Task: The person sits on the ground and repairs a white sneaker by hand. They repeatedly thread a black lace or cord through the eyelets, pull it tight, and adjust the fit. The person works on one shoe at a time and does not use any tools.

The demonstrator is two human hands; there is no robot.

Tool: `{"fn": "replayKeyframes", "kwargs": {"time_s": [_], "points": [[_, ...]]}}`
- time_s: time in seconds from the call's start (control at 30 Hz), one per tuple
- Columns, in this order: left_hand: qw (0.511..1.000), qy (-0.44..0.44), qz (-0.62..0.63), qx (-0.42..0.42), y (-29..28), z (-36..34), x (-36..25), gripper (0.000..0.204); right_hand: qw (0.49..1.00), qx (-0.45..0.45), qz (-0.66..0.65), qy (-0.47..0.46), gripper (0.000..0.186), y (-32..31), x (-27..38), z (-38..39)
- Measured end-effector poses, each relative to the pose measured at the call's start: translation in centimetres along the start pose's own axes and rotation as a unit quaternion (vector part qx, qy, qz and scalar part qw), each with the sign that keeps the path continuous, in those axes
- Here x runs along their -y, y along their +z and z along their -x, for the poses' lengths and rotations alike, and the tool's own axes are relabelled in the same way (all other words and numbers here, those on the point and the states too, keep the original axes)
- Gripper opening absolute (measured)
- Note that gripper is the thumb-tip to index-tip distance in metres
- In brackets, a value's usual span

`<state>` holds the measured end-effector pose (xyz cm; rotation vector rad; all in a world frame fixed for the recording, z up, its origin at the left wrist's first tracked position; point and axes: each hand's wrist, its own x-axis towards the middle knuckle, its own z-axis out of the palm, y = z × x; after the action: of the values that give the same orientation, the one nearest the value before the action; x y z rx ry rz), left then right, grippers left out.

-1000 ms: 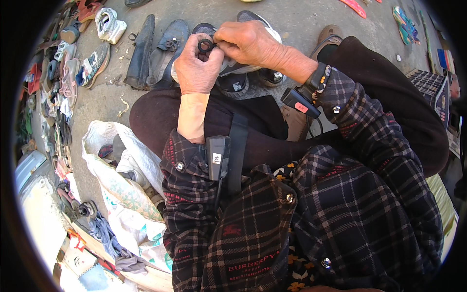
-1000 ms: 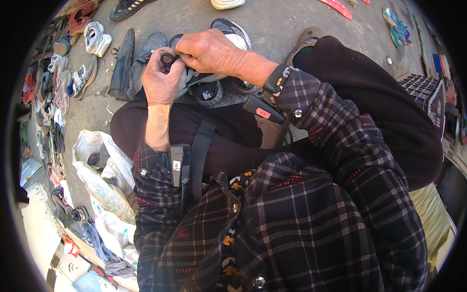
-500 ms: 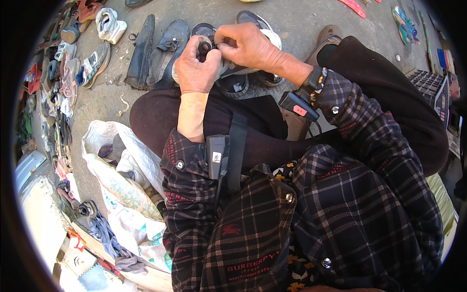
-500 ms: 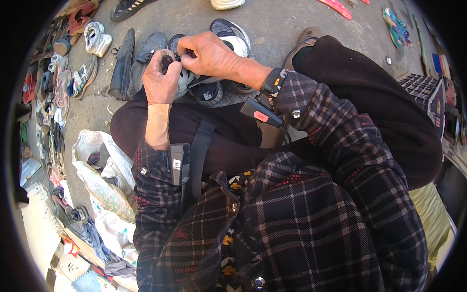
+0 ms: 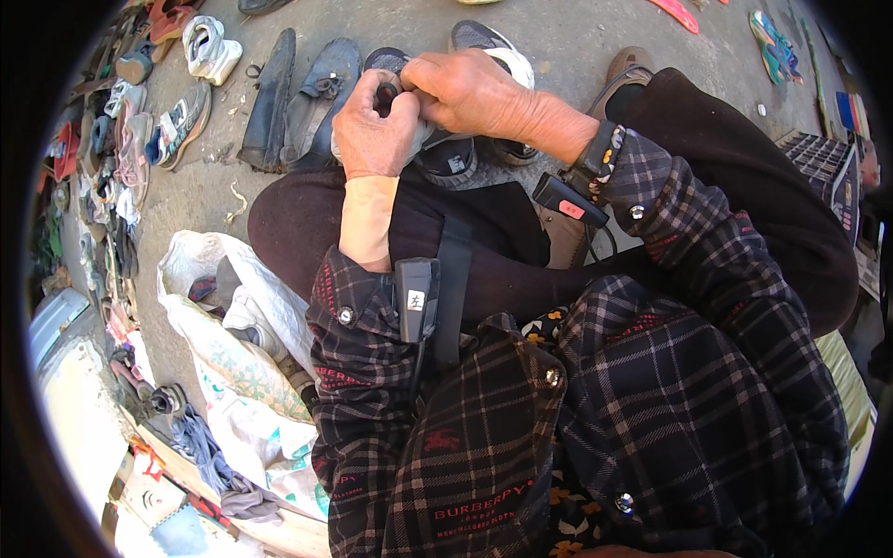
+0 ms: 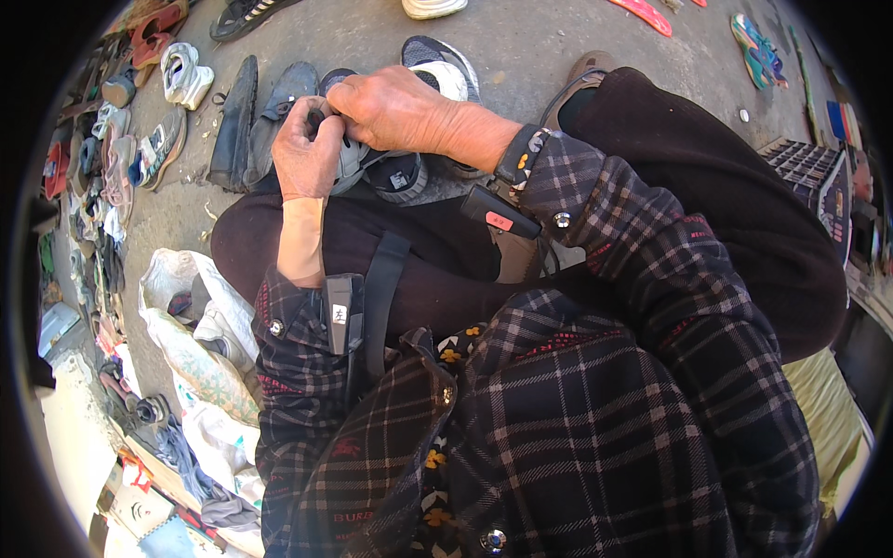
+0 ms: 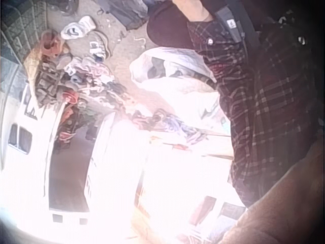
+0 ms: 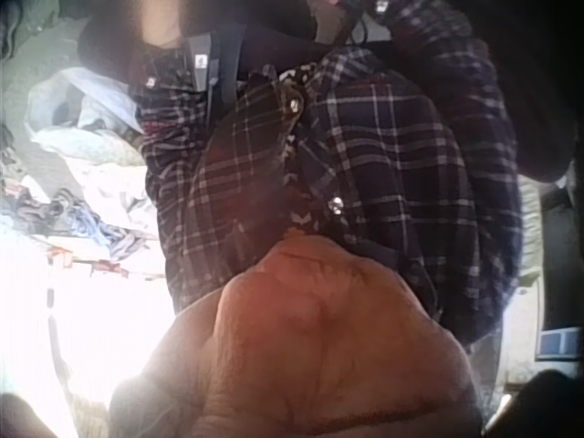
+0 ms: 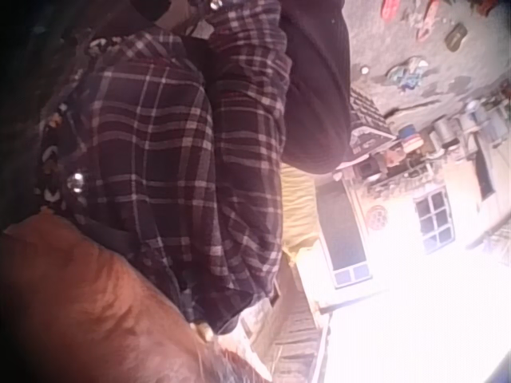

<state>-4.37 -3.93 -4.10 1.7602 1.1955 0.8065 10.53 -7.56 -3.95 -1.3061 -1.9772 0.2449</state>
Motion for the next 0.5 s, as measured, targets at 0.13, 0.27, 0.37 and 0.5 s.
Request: {"fn": "replayKeyframes", "kwargs": {"time_s": [0.13, 0.27, 0.37, 0.5], "points": [[1.000, 0.010, 0.008, 0.009, -0.3, -0.2, 0.4, 0.014, 0.991, -0.078, -0.023, 0.109, 0.007, -0.4, -0.4, 0.1], [0.996, 0.030, 0.068, -0.038, 0.2, 0.1, -0.3, 0.019, 0.990, -0.018, -0.100, 0.100, 0.008, -1.4, -0.9, 0.2], [0.999, 0.014, 0.049, 0.015, 0.1, 0.3, -1.0, 0.027, 0.986, 0.013, -0.130, 0.106, 0.010, -1.7, -0.9, 0.1], [0.999, 0.042, 0.021, 0.021, 0.3, 0.5, -1.3, 0.023, 0.988, 0.059, -0.112, 0.083, 0.011, -2.0, -0.9, 0.1]]}}
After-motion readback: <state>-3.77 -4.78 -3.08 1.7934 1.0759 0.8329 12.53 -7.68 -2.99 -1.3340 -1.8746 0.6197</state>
